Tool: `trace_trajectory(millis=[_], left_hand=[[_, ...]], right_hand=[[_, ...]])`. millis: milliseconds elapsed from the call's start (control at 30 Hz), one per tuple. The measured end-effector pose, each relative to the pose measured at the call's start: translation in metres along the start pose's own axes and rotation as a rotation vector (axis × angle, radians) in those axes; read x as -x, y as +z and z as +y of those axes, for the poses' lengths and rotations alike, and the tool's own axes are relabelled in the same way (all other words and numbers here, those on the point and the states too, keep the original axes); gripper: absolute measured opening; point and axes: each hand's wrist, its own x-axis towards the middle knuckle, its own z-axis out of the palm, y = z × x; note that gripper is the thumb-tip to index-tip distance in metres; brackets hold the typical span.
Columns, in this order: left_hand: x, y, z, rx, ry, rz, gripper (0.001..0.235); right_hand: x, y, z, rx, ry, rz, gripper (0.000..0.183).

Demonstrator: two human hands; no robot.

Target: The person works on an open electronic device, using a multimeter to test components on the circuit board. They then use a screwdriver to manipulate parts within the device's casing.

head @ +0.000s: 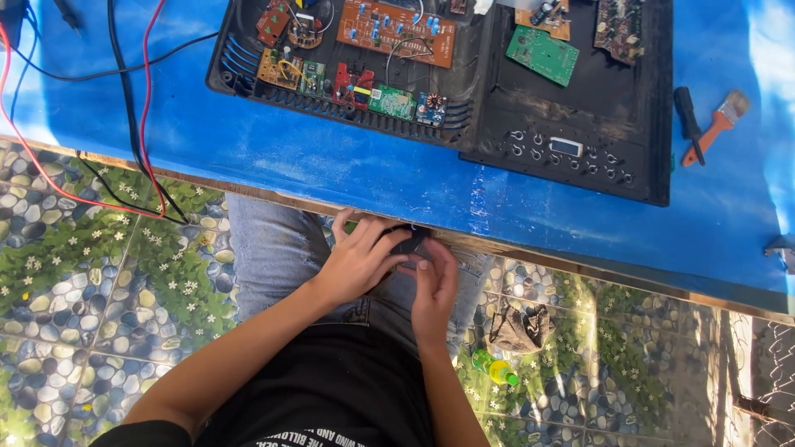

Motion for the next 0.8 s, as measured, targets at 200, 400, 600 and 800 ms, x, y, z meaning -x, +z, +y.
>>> trace_trajectory(millis=[200,400,600,800], left_hand=[[0.023,0.081,-0.039,-0.247,-0.035,0.022,0.024],[0.024,0.092,-0.033,-0.384,-0.055,0.004,0.017],[0.019,0.082,-0.016,-0.468,0.005,0.034,0.021],[0.015,0.075,-0.017,-0.301,0.057,0.006,0.026]], right_hand=[[0.005,-0.019,0.011,0.144,-0.071,0.034,0.034],[-0.001,-0.025,0.024,0.187,-0.078,0.053,0.029],[-0.001,-0.023,0.027,0.193,-0.067,0.072,0.030],[-0.002,-0.025,0.032,0.175,-0.090,0.077,0.030]])
